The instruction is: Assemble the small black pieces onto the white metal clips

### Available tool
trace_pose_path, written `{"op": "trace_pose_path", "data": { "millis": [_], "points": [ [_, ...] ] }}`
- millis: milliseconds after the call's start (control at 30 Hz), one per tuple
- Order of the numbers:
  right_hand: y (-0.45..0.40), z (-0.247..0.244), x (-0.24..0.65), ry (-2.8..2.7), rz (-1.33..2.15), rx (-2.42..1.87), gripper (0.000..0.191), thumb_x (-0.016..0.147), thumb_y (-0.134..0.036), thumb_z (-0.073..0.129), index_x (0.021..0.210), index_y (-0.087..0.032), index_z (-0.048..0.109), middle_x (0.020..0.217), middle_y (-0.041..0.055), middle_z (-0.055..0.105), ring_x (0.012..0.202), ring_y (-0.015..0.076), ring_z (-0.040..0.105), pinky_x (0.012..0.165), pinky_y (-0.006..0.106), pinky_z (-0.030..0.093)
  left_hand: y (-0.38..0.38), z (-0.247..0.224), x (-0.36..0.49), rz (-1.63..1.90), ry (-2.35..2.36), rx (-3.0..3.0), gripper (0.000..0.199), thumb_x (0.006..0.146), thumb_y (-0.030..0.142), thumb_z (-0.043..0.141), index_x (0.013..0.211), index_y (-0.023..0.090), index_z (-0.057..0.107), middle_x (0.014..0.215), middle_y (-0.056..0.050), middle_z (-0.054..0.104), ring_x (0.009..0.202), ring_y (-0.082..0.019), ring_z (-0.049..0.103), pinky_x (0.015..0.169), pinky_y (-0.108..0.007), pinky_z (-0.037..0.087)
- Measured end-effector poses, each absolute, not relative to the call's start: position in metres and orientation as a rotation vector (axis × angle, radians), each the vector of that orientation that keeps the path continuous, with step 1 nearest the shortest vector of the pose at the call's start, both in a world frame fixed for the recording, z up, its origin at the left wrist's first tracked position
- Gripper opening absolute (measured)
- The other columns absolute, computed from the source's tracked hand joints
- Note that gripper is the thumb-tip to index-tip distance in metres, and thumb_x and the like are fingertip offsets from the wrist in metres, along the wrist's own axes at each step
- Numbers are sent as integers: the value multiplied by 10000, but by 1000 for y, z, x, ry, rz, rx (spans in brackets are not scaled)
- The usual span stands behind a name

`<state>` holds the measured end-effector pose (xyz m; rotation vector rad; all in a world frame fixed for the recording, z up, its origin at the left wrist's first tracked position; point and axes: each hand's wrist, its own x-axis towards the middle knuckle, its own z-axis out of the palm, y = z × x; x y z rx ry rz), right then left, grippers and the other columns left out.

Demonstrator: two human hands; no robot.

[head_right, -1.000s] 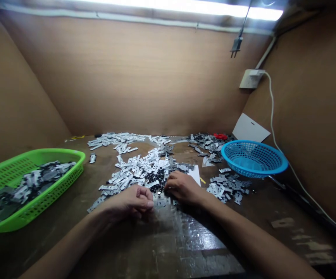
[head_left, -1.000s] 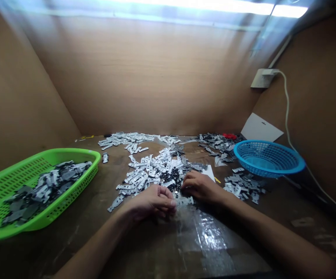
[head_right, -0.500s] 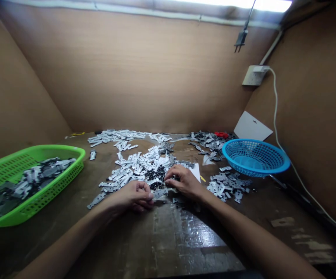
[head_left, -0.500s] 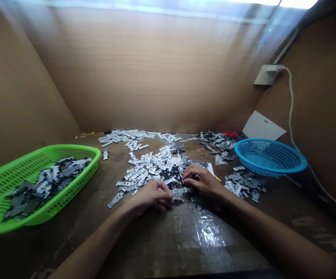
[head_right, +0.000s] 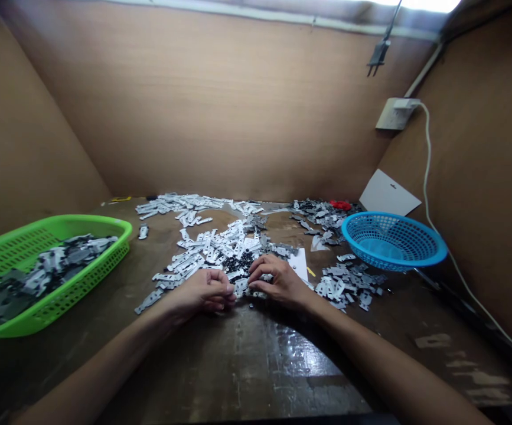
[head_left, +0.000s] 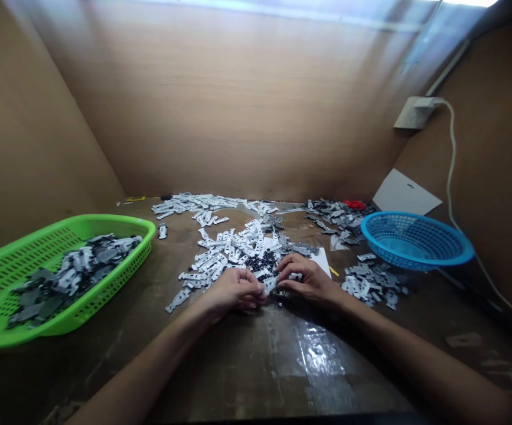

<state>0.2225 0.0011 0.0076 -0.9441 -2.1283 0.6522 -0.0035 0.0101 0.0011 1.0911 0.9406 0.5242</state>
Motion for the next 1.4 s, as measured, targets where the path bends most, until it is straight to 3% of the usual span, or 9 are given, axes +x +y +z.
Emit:
{"op": "trace_pose_path", "data": {
  "millis": [200,400,567,733,900,1067,1400],
  "points": [
    [3,11,226,-2052,707,-979,84,763,-264,639,798,-192,666,964,55,600,913,176,559,823,319,432,12,1,-4,541,943,1121,365,641,396,726,786,135,517,814,-136,698,746,-209,673,559,-213,464],
    [7,6,228,-1871,792,-1279,266,822,-382,526,777,-152,653,742,31,632,695,150,562,646,262,427,11,3,-4,545,940,1128,374,640,406,723,791,133,517,815,-135,693,748,-209,671,553,-214,463],
    [7,-2,227,-1791,1125,-1322,312,790,-432,541,715,-140,621,594,-8,579,510,95,479,477,199,347,10,6,-4,561,934,1115,356,651,392,718,809,134,529,814,-122,689,740,-191,666,586,-229,476],
    [6,-2,227,-1676,1159,-1341,336,782,-452,542,679,-136,592,511,-42,481,419,58,348,408,182,257,9,9,-2,504,958,1067,330,659,397,702,787,127,561,834,-119,690,741,-174,661,612,-224,480],
    [8,1,230,-1825,1040,-1332,326,810,-434,510,702,-141,606,557,-24,525,476,84,428,459,197,321,10,8,-1,479,991,1045,294,655,368,691,770,122,577,807,-112,687,676,-152,648,573,-215,472],
    [10,8,243,-2178,535,-1336,171,802,-327,560,812,-182,651,791,34,626,722,155,555,654,253,405,11,6,-1,523,1025,1036,267,669,370,662,738,134,559,749,-80,675,596,-111,612,563,-212,467],
    [12,2,250,-2409,334,-1360,82,774,-263,612,825,-227,665,823,24,633,775,170,580,674,256,404,10,6,-2,524,1013,1041,260,679,366,650,754,138,549,752,-76,670,602,-109,606,568,-215,468]
  ]
}}
